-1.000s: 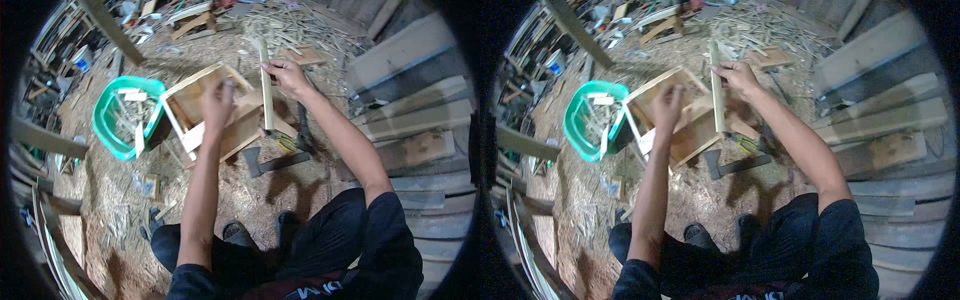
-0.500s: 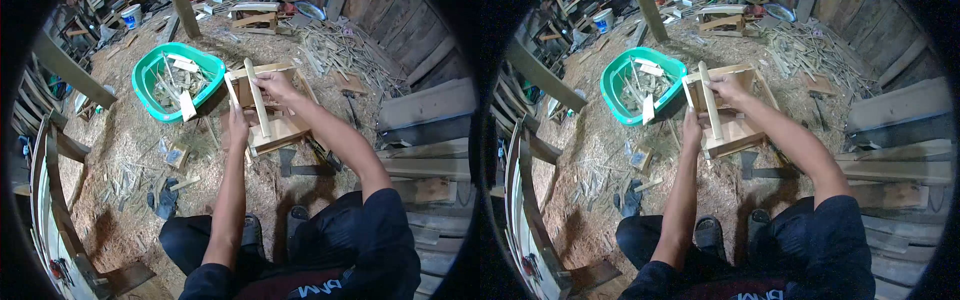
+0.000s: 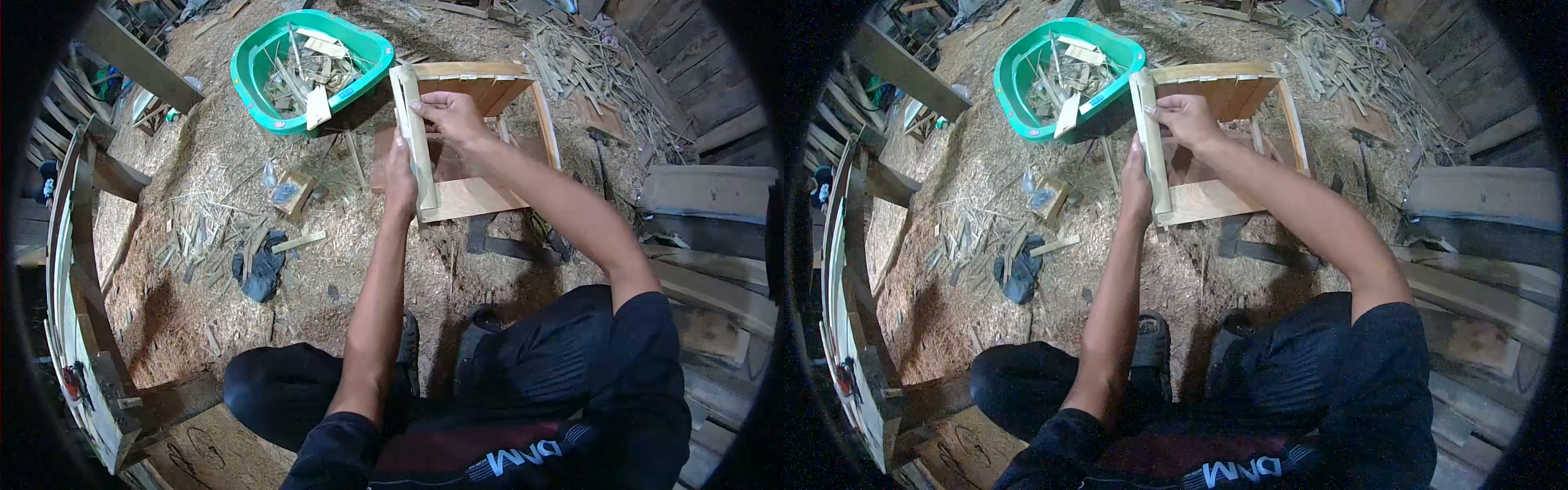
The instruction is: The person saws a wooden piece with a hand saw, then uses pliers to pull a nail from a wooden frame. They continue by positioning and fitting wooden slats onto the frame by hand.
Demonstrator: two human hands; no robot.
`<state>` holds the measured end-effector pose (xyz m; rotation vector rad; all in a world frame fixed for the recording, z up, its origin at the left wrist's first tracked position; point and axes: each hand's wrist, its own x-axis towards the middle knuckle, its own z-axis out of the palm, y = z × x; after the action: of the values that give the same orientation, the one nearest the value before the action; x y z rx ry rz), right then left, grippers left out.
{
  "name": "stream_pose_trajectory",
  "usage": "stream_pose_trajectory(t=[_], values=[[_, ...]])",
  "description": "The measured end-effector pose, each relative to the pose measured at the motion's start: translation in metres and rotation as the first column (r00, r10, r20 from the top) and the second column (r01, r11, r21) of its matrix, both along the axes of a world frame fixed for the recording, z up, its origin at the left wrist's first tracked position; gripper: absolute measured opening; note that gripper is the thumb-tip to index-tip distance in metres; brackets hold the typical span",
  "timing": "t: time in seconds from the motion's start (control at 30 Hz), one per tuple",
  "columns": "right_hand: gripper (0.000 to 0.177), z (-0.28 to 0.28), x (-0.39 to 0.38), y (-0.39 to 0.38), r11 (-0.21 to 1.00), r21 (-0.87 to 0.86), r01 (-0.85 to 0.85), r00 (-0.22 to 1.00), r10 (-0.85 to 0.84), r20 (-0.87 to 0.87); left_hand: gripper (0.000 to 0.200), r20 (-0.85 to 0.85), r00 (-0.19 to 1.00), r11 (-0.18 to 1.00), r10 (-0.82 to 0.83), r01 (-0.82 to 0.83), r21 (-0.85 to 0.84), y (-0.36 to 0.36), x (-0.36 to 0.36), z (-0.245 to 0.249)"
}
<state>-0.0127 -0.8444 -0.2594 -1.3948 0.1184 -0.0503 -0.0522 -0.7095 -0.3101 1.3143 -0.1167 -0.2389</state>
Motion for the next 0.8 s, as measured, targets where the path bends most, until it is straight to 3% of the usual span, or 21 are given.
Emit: stream_pose_trajectory(t=[0.1,0.2,0.3,0.4,0.8], values=[[0.031,-0.005,-0.006,0.001,0.990,-0.137,0.035,0.999,-0.033,0.020,0.051,-0.027,0.999,0.996,-0.019,0.016,-0.084,0.000,-0.007,0.010],[0.033,-0.012,-0.015,0.006,0.995,-0.096,0.040,0.999,-0.041,-0.009,0.055,0.076,0.996,0.991,0.047,-0.037,-0.131,-0.004,-0.002,-0.005],[0.032,-0.022,-0.013,0.008,0.997,-0.028,0.073,0.996,-0.071,0.051,0.056,-0.034,0.999,0.996,0.001,-0.004,-0.084,0.002,-0.013,0.009],[0.031,-0.029,-0.013,0.012,0.996,0.055,0.071,0.994,-0.076,0.085,0.056,0.078,0.996,0.993,0.034,-0.024,-0.117,-0.002,-0.010,0.004],[0.026,-0.026,-0.007,0.016,0.996,0.010,0.089,0.993,-0.090,0.074,0.059,0.108,0.994,0.990,0.034,-0.019,-0.139,0.002,-0.014,0.007]])
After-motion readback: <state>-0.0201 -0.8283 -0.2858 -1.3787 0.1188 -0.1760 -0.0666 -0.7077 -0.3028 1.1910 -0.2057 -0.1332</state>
